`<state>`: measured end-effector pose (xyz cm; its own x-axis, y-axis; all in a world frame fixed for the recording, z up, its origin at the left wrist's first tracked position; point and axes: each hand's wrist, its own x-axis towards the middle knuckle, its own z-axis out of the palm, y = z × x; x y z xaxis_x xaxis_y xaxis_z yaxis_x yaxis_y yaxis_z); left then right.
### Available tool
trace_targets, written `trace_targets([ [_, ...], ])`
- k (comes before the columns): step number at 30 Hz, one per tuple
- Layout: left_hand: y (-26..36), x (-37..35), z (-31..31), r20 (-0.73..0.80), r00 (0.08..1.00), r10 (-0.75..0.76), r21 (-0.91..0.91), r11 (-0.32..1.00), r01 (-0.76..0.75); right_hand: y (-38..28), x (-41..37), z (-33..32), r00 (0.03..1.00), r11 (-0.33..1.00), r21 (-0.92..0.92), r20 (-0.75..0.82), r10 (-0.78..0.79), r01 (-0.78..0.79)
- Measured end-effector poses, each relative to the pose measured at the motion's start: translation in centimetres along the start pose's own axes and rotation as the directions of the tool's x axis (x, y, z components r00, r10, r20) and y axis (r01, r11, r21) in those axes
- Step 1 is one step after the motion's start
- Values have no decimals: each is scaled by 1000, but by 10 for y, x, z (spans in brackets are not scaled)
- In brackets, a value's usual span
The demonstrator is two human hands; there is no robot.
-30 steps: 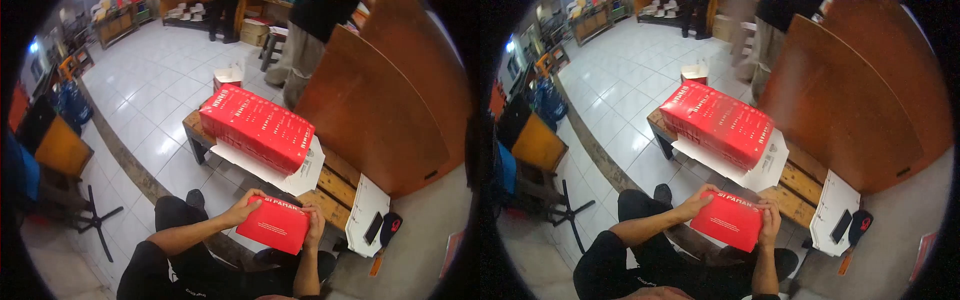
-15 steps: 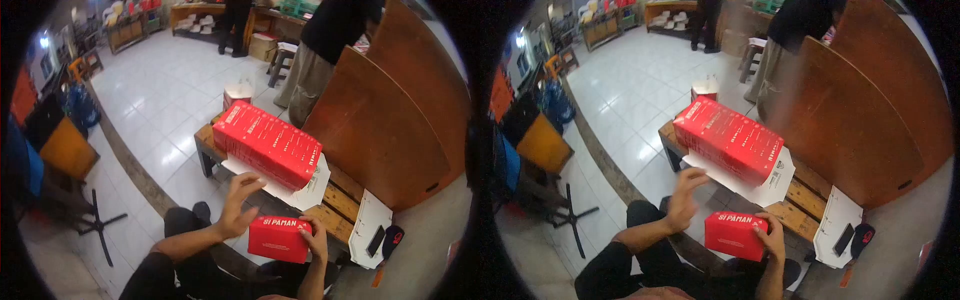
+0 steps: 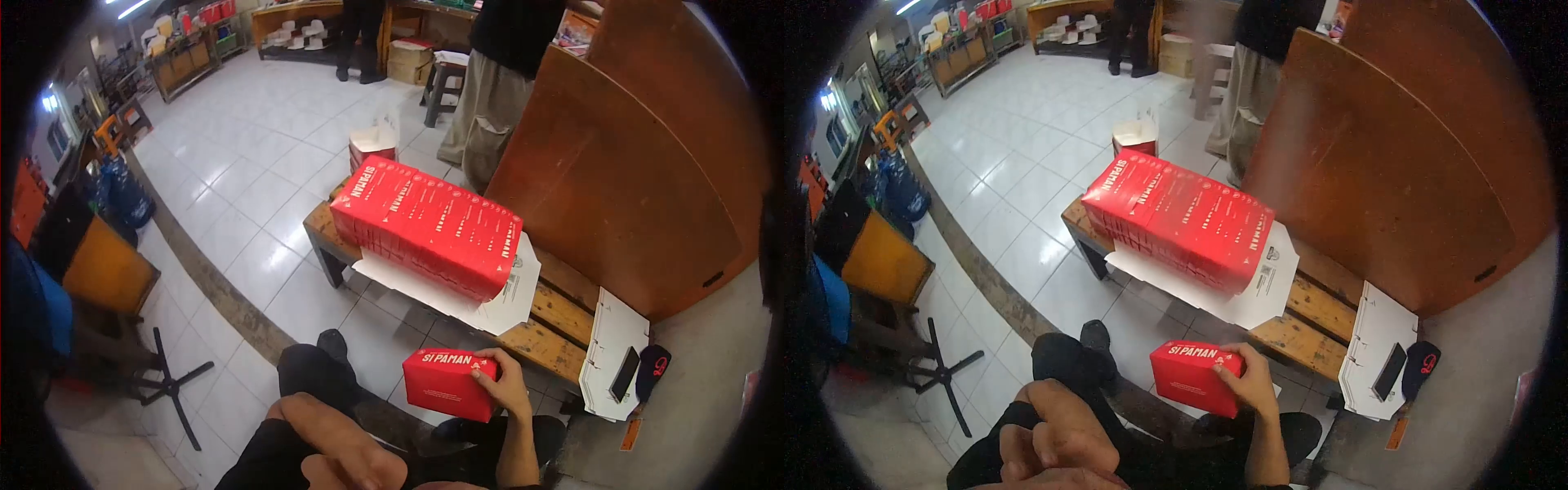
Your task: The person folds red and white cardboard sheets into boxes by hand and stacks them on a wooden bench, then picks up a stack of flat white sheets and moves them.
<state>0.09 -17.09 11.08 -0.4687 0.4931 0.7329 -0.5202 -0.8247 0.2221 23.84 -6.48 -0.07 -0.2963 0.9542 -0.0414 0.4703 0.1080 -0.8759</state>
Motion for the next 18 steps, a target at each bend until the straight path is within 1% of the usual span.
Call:
trace_targets([
  [2,1,1,5,-50,998,-43,-45,998,41,1,1,1,1000,1000,6,7,-17,17],
  [5,0,0,9,-98,993,-71,-85,994,63,7,2,1,1000,1000,-15,16,-3,4],
  [11,0,0,16,-134,984,-119,-143,985,99,6,2,1,1000,1000,-12,1,6,-6],
  [18,1,3,19,-176,973,-148,-170,978,118,2,2,0,1000,999,-27,12,-26,26],
])
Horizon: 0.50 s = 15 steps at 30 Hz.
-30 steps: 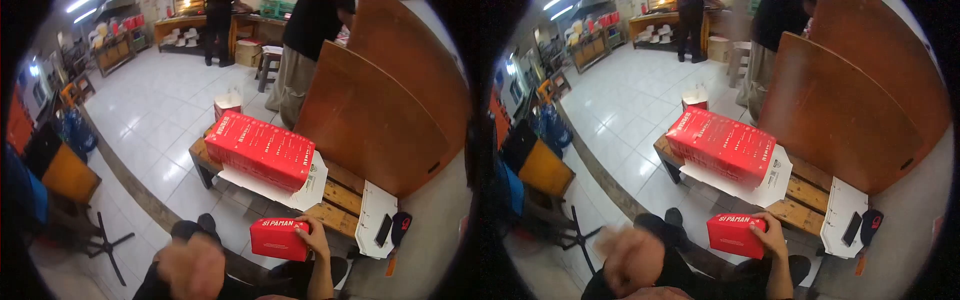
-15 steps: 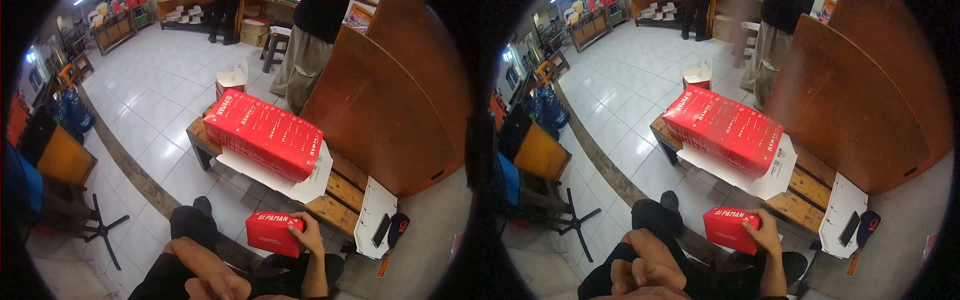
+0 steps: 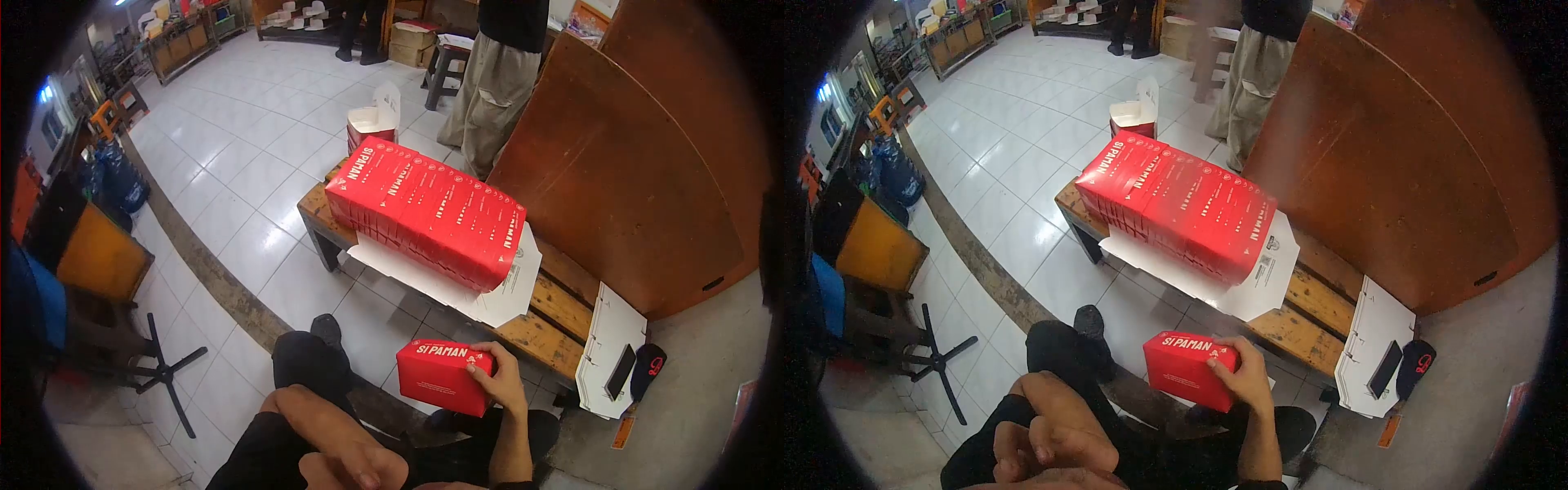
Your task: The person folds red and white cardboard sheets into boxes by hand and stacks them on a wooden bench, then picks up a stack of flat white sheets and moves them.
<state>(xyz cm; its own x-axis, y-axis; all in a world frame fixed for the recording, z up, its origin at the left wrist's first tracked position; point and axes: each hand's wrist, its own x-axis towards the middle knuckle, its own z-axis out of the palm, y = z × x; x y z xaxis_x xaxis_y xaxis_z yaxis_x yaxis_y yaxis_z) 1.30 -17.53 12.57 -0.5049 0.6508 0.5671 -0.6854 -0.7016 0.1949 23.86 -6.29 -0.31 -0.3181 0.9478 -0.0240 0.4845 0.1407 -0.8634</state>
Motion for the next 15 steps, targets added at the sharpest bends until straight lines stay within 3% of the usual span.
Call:
trace_targets([
  [15,4,-3,3,-51,997,-50,-55,997,47,-1,-1,2,1000,1000,-7,14,25,-25],
])
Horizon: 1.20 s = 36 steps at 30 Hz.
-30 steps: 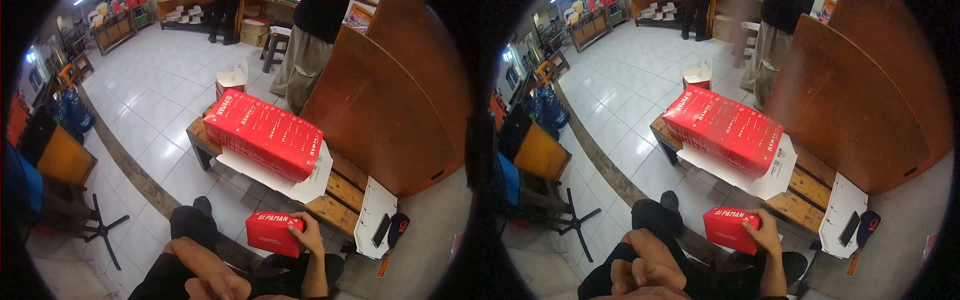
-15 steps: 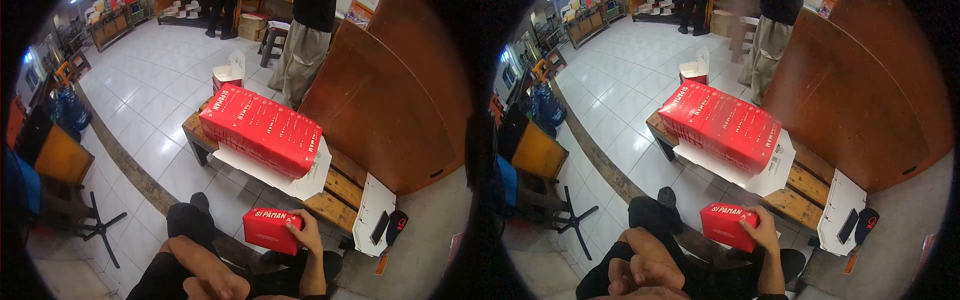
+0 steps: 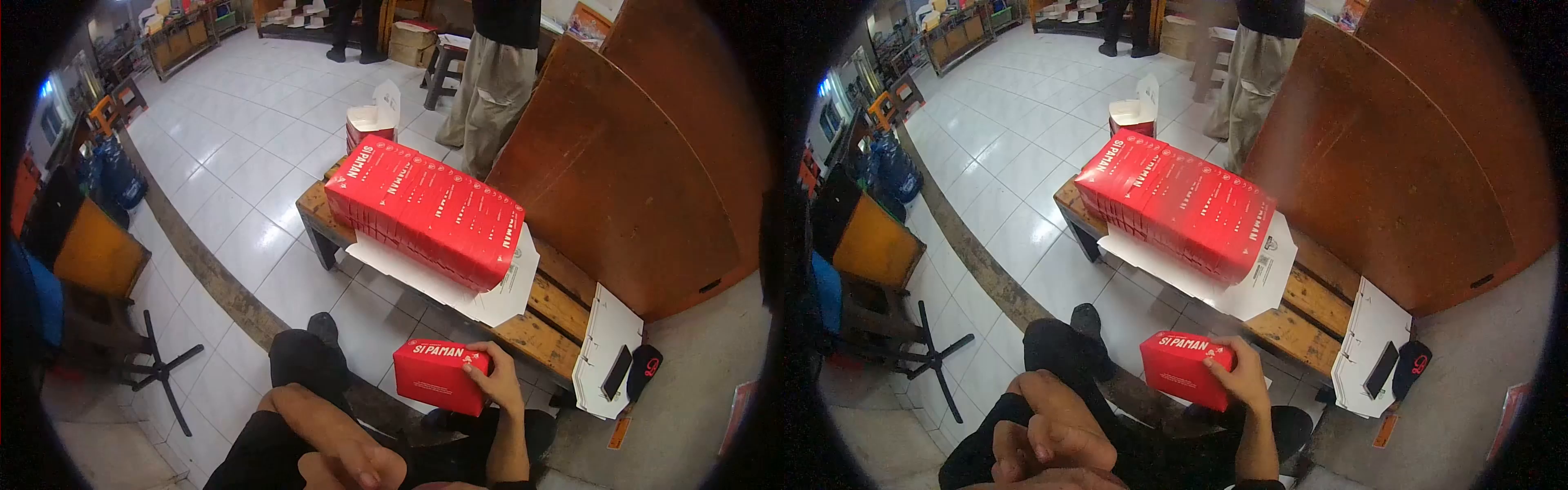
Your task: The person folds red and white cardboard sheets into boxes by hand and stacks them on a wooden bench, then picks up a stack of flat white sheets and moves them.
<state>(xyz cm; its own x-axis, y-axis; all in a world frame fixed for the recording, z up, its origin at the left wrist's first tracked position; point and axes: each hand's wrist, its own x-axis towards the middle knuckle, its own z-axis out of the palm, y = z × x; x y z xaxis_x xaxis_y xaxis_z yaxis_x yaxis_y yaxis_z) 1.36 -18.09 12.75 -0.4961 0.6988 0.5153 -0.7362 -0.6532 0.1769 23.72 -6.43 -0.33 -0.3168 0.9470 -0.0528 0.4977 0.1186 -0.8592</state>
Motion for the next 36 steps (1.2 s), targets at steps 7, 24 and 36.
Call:
trace_targets([
  [7,1,-1,3,-20,1000,-8,-21,1000,7,-2,0,1,1000,1000,-10,21,-3,3],
  [24,3,-3,13,-81,994,-73,-75,995,67,-2,0,1,999,999,-32,50,-9,10],
  [36,5,-4,25,-153,984,-90,-101,992,75,-7,0,2,998,1000,-20,56,2,-1],
])
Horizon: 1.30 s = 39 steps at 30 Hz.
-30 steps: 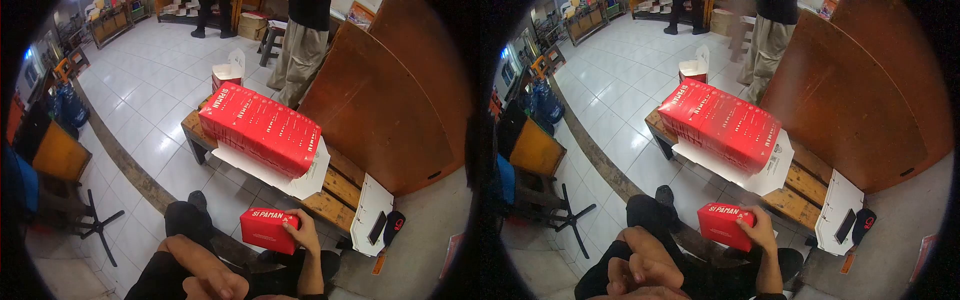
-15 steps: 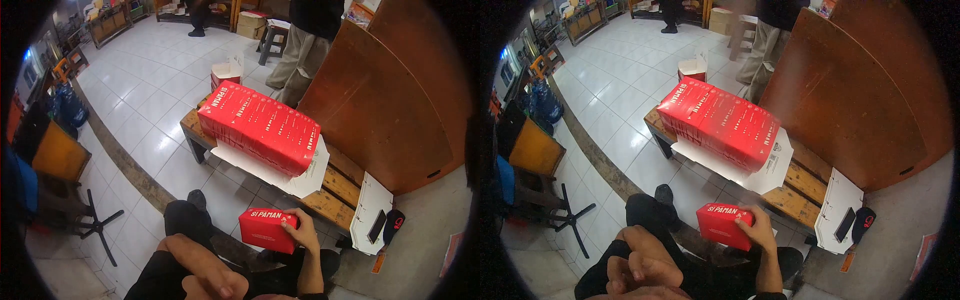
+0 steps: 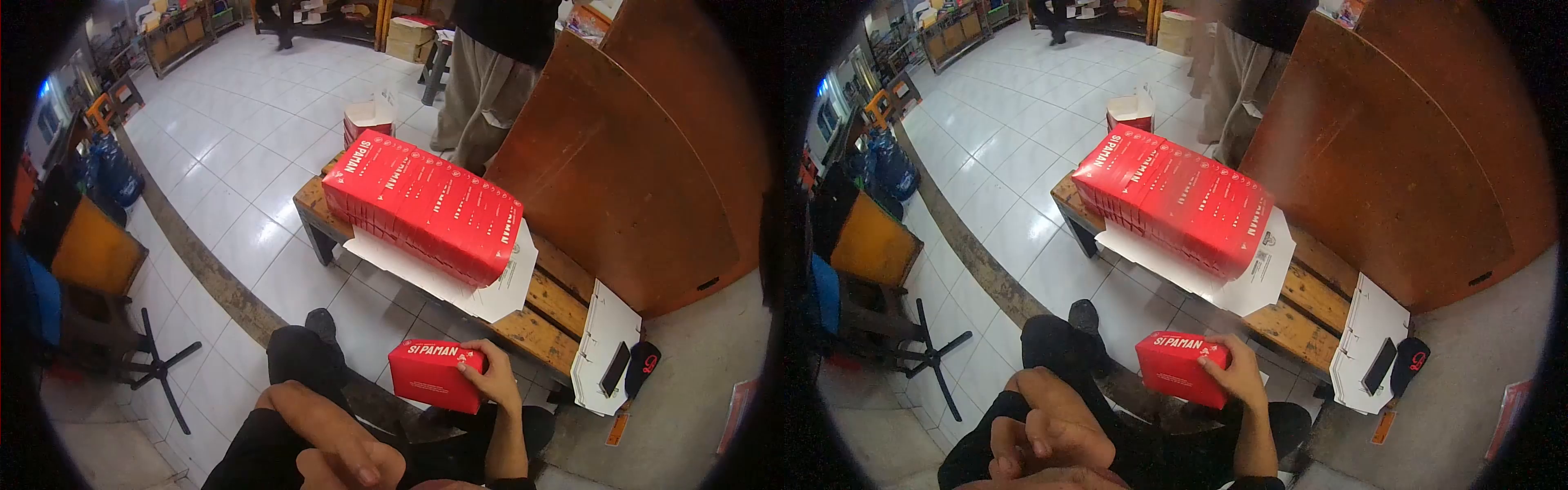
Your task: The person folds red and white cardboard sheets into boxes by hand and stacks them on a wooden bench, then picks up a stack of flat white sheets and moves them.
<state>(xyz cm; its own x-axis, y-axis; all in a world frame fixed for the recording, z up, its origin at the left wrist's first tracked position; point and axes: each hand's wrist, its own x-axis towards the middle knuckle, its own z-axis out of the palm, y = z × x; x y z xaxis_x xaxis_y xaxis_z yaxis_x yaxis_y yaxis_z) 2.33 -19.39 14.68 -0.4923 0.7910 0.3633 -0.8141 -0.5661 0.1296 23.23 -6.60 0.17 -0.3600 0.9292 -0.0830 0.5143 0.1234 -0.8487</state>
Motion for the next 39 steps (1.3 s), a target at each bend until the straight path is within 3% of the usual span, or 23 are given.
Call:
trace_targets([
  [8,-6,-7,10,-179,978,109,69,993,-99,3,0,1,1000,1000,-19,4,-10,10],
  [10,9,-6,-4,-85,994,-71,-52,996,67,3,0,1,1000,1000,-14,2,-19,19],
  [13,11,3,4,-23,988,-152,-110,983,148,4,0,1,1000,999,-27,-1,-20,20],
  [17,-2,5,13,-99,995,9,20,1000,-7,3,0,0,1000,999,-37,15,-8,9],
  [18,-16,0,12,-166,969,185,-117,972,-206,2,0,1,1000,1000,-25,12,-14,14],
  [19,-12,3,11,-111,990,89,-68,993,-97,2,0,1,1000,1000,-12,9,-19,20],
  [21,-8,3,8,-63,998,26,-60,998,-29,2,0,2,1000,1000,4,5,-22,22],
  [38,13,-2,-22,147,973,-177,-112,975,194,3,0,2,999,1000,-17,33,-15,16],
  [39,11,-2,-21,132,980,-146,-94,983,159,4,0,2,999,1000,-20,32,-22,22],
])
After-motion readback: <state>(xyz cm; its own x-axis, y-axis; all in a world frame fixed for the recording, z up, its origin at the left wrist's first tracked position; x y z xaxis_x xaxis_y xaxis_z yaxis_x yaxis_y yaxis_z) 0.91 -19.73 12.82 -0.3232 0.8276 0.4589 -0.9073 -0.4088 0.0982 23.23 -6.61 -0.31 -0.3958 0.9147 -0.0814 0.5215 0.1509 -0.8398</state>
